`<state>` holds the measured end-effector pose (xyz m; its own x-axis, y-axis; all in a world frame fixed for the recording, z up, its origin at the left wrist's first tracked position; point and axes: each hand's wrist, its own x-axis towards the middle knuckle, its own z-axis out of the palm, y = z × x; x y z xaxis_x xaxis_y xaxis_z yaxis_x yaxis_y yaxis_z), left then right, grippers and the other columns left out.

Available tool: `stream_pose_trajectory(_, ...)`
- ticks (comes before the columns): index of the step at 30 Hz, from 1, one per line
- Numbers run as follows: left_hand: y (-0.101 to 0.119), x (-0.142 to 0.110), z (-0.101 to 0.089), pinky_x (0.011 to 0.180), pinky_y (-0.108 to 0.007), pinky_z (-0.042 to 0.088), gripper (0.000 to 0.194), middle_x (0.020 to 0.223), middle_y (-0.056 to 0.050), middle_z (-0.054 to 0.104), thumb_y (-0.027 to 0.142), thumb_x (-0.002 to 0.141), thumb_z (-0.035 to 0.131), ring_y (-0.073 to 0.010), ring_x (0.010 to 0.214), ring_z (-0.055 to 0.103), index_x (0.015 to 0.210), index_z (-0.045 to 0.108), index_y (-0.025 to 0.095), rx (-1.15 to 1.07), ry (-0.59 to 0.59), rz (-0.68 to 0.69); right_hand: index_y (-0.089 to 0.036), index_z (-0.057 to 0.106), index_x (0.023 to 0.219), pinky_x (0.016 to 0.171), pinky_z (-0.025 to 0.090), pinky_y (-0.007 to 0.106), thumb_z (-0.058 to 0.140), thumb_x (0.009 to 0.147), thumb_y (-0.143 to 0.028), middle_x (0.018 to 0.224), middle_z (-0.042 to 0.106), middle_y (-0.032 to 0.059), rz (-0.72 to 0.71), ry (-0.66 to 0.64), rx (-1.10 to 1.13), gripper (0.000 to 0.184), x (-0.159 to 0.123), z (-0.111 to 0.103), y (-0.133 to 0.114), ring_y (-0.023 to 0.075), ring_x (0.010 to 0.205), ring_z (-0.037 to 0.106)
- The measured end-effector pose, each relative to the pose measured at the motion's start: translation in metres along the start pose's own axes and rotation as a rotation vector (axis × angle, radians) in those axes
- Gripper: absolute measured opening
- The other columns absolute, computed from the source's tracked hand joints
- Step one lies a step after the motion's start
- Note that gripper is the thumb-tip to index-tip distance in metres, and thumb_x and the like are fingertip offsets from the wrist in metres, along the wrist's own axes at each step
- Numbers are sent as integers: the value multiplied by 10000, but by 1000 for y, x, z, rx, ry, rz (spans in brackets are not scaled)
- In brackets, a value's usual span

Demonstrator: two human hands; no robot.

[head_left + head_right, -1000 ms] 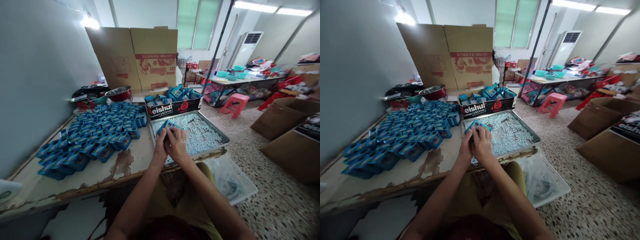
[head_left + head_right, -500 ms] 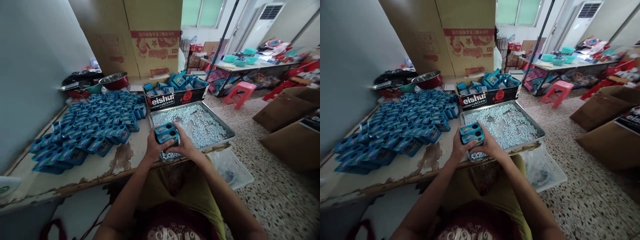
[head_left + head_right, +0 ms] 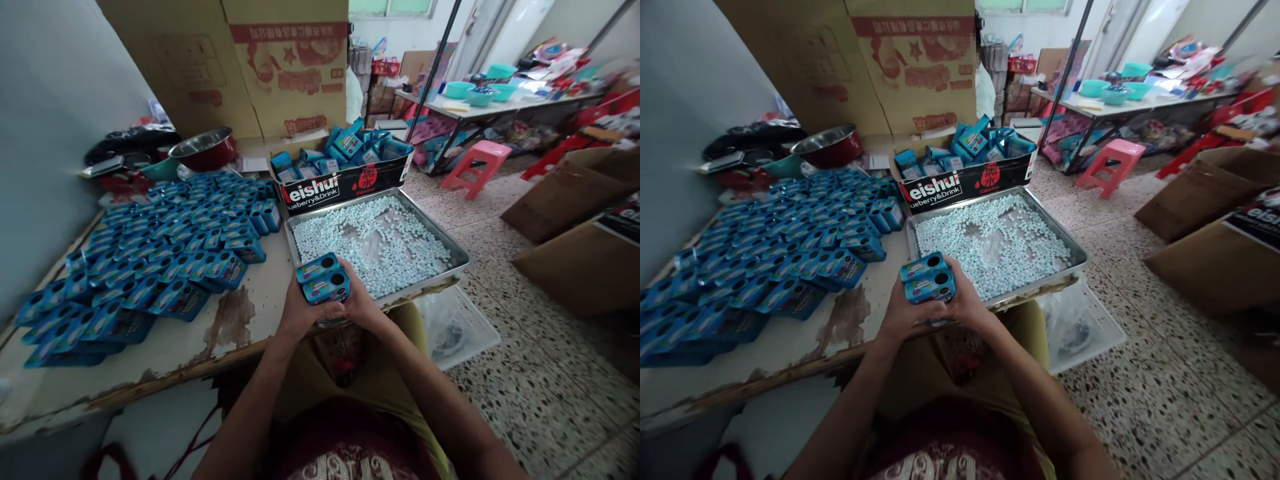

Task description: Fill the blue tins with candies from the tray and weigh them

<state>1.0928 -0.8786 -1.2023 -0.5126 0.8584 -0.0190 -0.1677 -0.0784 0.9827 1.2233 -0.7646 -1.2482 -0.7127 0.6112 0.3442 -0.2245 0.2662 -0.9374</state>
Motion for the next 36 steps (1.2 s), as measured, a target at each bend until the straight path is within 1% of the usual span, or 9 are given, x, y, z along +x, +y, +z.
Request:
stream_pose_trajectory(4, 3, 3, -5, 941, -448, 662, 912, 1125, -105, 819, 379, 361, 1125, -377, 1116, 791, 1122, 657, 195, 72, -49, -7, -250, 430, 1575, 1134, 556, 524, 1060, 469, -730, 1442, 647, 153, 70, -34, -138, 1360, 0, 0, -5, 402, 1321, 651)
stream_pose_trajectory(10, 9, 16, -6, 783, -380, 659, 682, 932, -48, 825, 395, 454, 1086, -284, 851, 791, 1007, 736, 202, 118, 45, 24, -246, 535, 1499, 1094, 572, 536, 1038, 614, -683, 1343, 695, 121, 86, -168, -377, 1108, 12, -20, -15, 365, 1245, 678)
stream_pose_trajectory(14, 12, 54, -20, 696, -335, 642, 566, 823, -9, 781, 389, 478, 1065, -229, 743, 741, 913, 754, 206, 17, 135, 102, -344, 626, 1499, 1064, 593, 503, 938, 793, -682, 1360, 721, 91, -4, -122, -379, 843, 44, -73, 5, 322, 1264, 675)
stream_pose_trajectory(16, 13, 82, -31, 730, -343, 659, 521, 850, -18, 782, 395, 519, 1045, -228, 771, 743, 914, 766, 202, -37, 123, 110, -328, 749, 1318, 1010, 601, 487, 814, 919, -700, 1249, 756, 89, -46, 83, -426, 549, 73, -113, 21, 307, 1198, 691)
stream_pose_trajectory(18, 13, 111, -41, 756, -358, 676, 534, 906, -37, 797, 396, 536, 1037, -240, 811, 757, 960, 786, 190, -65, 97, 69, -276, 806, 1147, 989, 591, 490, 685, 1008, -712, 1134, 771, 107, -88, 286, -558, 473, 108, -150, 36, 305, 1111, 700)
stream_pose_trajectory(21, 14, 145, -45, 743, -368, 681, 582, 925, -55, 810, 386, 527, 1040, -248, 801, 767, 1008, 797, 166, -82, 62, -16, -228, 838, 1101, 1082, 532, 533, 550, 1098, -593, 1165, 778, 143, -126, 215, -858, 465, 161, -183, 56, 332, 1137, 684)
stream_pose_trajectory(26, 13, 172, -40, 767, -402, 694, 589, 996, -94, 839, 370, 547, 1035, -284, 851, 797, 1046, 808, 153, -75, 16, -111, -202, 794, 1368, 1156, 457, 529, 494, 1114, -399, 1390, 704, 172, -34, -168, -1186, 440, 212, -177, 80, 356, 1294, 577)
stream_pose_trajectory(33, -19, 198, -18, 756, -402, 691, 602, 1064, -107, 840, 363, 562, 1036, -274, 848, 787, 1092, 825, 169, -15, -42, -272, -226, 771, 1354, 1047, 488, 539, 423, 1135, -494, 1416, 659, 195, 119, -75, -1313, 490, 200, -136, 97, 387, 1277, 547)
stream_pose_trajectory(36, -20, 190, 12, 747, -393, 682, 539, 1010, -81, 825, 364, 580, 1014, -257, 838, 767, 1044, 816, 174, -49, -63, -298, -270, 794, 1314, 1040, 518, 480, 397, 1141, -542, 1301, 749, 131, 104, -218, -1173, 512, 193, -151, 99, 326, 1199, 630)
